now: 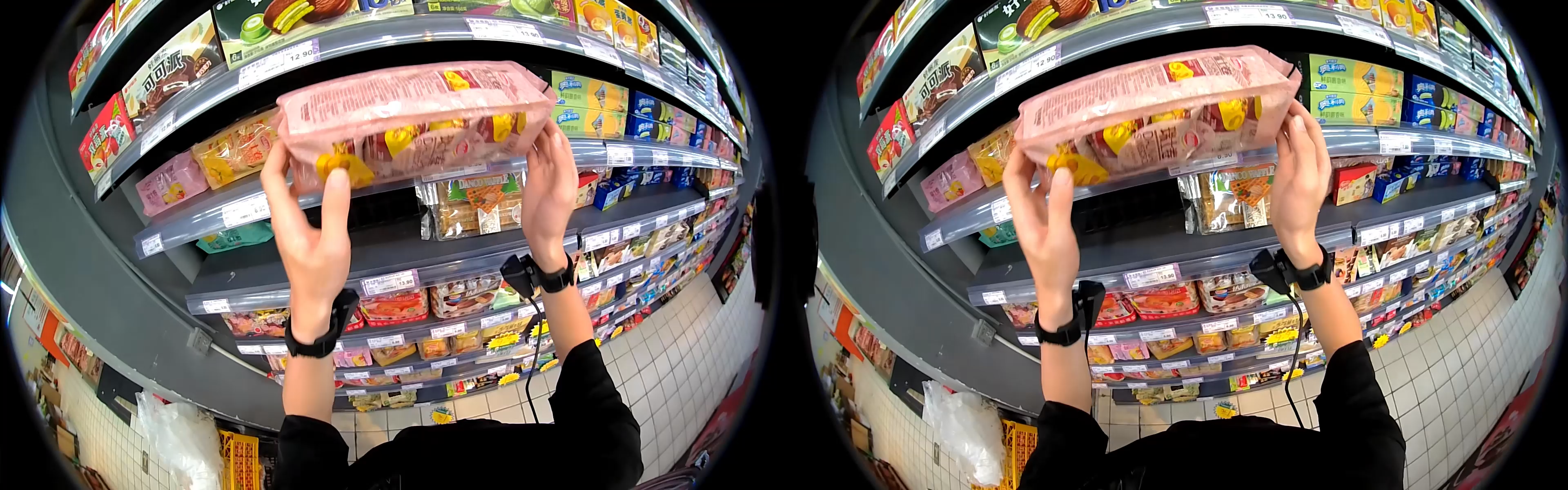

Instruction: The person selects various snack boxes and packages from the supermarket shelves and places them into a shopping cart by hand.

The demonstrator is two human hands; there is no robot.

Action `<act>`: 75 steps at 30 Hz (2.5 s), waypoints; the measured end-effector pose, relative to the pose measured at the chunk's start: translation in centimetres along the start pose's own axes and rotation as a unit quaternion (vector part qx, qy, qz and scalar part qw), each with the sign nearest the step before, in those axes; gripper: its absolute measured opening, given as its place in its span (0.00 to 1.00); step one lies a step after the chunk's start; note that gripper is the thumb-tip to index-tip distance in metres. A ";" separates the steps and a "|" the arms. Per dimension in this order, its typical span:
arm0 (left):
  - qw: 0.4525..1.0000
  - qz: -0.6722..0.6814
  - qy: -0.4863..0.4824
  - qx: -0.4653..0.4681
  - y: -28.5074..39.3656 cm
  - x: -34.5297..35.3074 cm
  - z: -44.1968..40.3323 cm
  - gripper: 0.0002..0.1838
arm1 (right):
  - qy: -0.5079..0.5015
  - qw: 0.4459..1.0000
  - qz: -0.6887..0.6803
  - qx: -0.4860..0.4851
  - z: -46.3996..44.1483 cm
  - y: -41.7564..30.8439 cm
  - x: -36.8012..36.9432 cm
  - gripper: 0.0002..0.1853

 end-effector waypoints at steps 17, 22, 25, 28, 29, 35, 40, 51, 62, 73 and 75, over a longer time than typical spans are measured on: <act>0.955 -0.206 0.014 -0.215 8.6 -5.1 13.0 0.24 | 0.045 0.935 -0.093 0.340 18.9 4.6 -3.8 0.27; 0.945 -0.214 0.043 -0.243 11.4 -8.7 15.4 0.20 | 0.074 0.908 -0.072 0.407 23.6 4.4 -1.7 0.18; 0.915 -0.264 0.061 -0.300 13.8 -12.3 18.2 0.17 | -0.007 0.890 -0.010 0.455 26.9 4.5 -0.4 0.14; 0.890 -0.345 0.034 -0.297 17.2 -17.4 22.5 0.14 | -0.035 0.851 0.062 0.521 32.0 4.3 2.6 0.18; 0.878 -0.357 0.046 -0.315 18.6 -19.6 24.3 0.14 | -0.050 0.838 0.067 0.539 34.0 4.5 3.4 0.18; 0.754 -0.362 0.136 -0.531 30.8 -33.5 39.4 0.12 | -0.249 0.740 0.122 0.613 51.6 4.8 9.8 0.24; 0.653 -0.401 0.200 -0.610 41.3 -40.8 50.4 0.14 | -0.402 0.602 0.156 0.672 64.9 1.6 14.9 0.25; 0.585 -0.269 0.358 -0.676 50.2 -41.0 68.2 0.28 | -0.503 0.513 0.228 0.657 81.2 2.5 15.7 0.23; 0.546 -0.186 0.313 -0.755 50.1 -39.0 70.9 0.31 | -0.591 0.494 0.332 0.544 85.0 4.0 9.9 0.24; 0.560 -0.189 0.274 -0.759 51.3 -38.4 71.0 0.24 | -0.620 0.462 0.350 0.529 82.9 0.2 10.3 0.28; 0.540 -0.159 0.276 -0.779 51.4 -38.2 71.1 0.24 | -0.618 0.449 0.337 0.551 82.9 -0.2 10.6 0.27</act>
Point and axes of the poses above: each hand's wrist, its own z-axis away from the middle knuckle, its own x-axis out of the palm, y = z × x, the point moved 5 cm from there along -z, towards the middle knuckle, and after that the axes turned 9 degrees about x, right-handed, at the moved point
